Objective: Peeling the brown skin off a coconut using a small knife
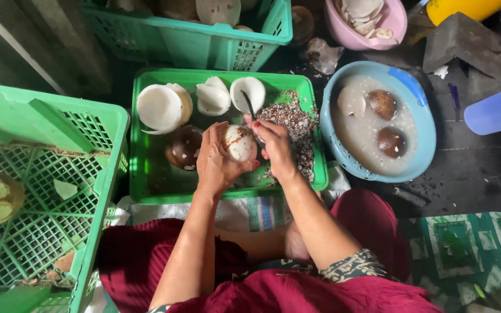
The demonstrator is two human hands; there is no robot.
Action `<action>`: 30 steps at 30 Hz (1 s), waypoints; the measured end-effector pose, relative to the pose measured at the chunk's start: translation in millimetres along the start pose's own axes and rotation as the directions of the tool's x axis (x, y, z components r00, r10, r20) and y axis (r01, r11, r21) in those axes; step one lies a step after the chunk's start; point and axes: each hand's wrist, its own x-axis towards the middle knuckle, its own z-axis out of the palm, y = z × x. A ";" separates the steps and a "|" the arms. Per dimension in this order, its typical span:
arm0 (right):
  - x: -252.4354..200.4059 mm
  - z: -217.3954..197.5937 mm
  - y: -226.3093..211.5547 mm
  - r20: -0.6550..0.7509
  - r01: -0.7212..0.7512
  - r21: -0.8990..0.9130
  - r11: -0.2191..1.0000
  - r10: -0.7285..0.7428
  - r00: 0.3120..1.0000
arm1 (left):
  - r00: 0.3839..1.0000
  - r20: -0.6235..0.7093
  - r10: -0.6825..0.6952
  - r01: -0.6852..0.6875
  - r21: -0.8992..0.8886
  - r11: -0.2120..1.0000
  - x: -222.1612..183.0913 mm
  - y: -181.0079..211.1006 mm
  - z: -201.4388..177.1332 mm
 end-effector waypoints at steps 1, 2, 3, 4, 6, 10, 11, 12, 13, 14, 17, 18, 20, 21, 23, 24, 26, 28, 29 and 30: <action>-8.2 3.4 1.2 -0.002 0.000 0.000 1.000 0.000 1.000 | 1.000 0.002 0.001 -0.001 -0.001 1.000 3.7 -4.5 4.5; -18.1 6.2 3.2 0.062 0.309 -0.208 0.928 -0.303 0.951 | 1.000 -0.007 0.010 -0.010 -0.017 1.000 4.7 -9.6 9.7; -28.2 8.6 5.1 0.188 0.582 -0.373 0.723 -0.555 0.810 | 1.000 -0.015 0.018 -0.018 -0.034 0.999 5.5 -14.5 15.0; -29.5 11.9 3.3 0.186 0.581 -0.370 0.725 -0.555 0.811 | 1.000 -0.016 0.018 -0.019 -0.029 0.999 7.1 -16.6 18.1; -31.6 16.7 -1.7 0.206 0.563 -0.502 0.657 -0.542 0.815 | 0.991 -0.121 0.056 -0.060 -0.030 0.998 10.3 -19.0 25.3; 13.4 12.3 24.2 0.006 0.135 -0.034 0.990 -0.135 0.991 | 0.962 -0.226 0.154 -0.140 0.076 0.987 -6.4 -2.3 33.2; 14.6 10.3 25.8 0.029 0.105 -0.029 0.994 -0.104 0.994 | 0.953 -0.246 0.174 -0.152 0.106 0.983 -9.4 -1.2 34.6; 17.4 7.4 25.9 0.053 0.081 -0.026 0.996 -0.079 0.995 | 0.942 -0.269 0.198 -0.167 0.134 0.977 -11.0 1.1 36.6; 25.7 3.8 28.0 0.046 0.088 -0.026 0.996 -0.086 0.995 | 0.941 -0.267 0.207 -0.177 0.131 0.975 -5.8 3.6 34.9; 31.4 1.4 32.7 0.052 0.038 -0.008 0.999 -0.037 0.998 | 0.953 -0.239 0.185 -0.167 0.094 0.981 -3.6 3.9 32.5; 28.7 0.3 42.3 0.060 0.159 -0.050 0.986 -0.156 0.986 | 0.981 -0.170 0.097 -0.098 0.005 0.995 0.8 2.6 22.0; 25.6 0.5 44.4 0.066 0.322 -0.111 0.940 -0.316 0.946 | 0.992 -0.120 0.029 -0.035 -0.048 0.998 3.0 2.4 18.3; 0.1 9.8 19.4 0.171 0.460 -0.374 0.806 -0.427 0.888 | 0.990 -0.129 0.055 -0.067 -0.090 0.994 14.0 -26.9 39.4; -13.7 14.1 7.6 0.303 0.564 -0.587 0.581 -0.489 0.818 | 0.988 -0.137 0.077 -0.096 -0.134 0.986 18.5 -42.1 50.1; -4.4 14.0 4.5 0.245 0.520 -0.576 0.631 -0.473 0.846 | 0.993 -0.115 0.028 -0.039 -0.093 0.995 11.9 -17.2 33.9; 1.7 13.6 1.5 0.198 0.484 -0.563 0.670 -0.459 0.866 | 0.994 -0.106 -0.023 0.016 -0.061 0.998 9.5 -3.6 26.3; 35.8 12.1 17.8 0.153 0.319 -0.316 0.894 -0.284 0.947 | 0.996 -0.093 -0.017 0.014 -0.033 0.999 7.4 0.2 24.3; 45.0 11.0 26.7 0.155 0.102 -0.033 0.994 -0.096 0.983 | 0.997 -0.074 0.000 0.000 -0.004 1.000 4.3 6.5 19.1; 38.2 11.4 27.3 0.161 0.250 -0.242 0.938 -0.215 0.963 | 0.998 -0.051 -0.039 0.038 -0.020 0.999 3.2 10.7 14.7; 28.5 11.3 30.0 0.204 0.377 -0.440 0.815 -0.318 0.926 | 0.995 -0.034 -0.089 0.088 -0.040 0.995 -2.4 13.3 11.5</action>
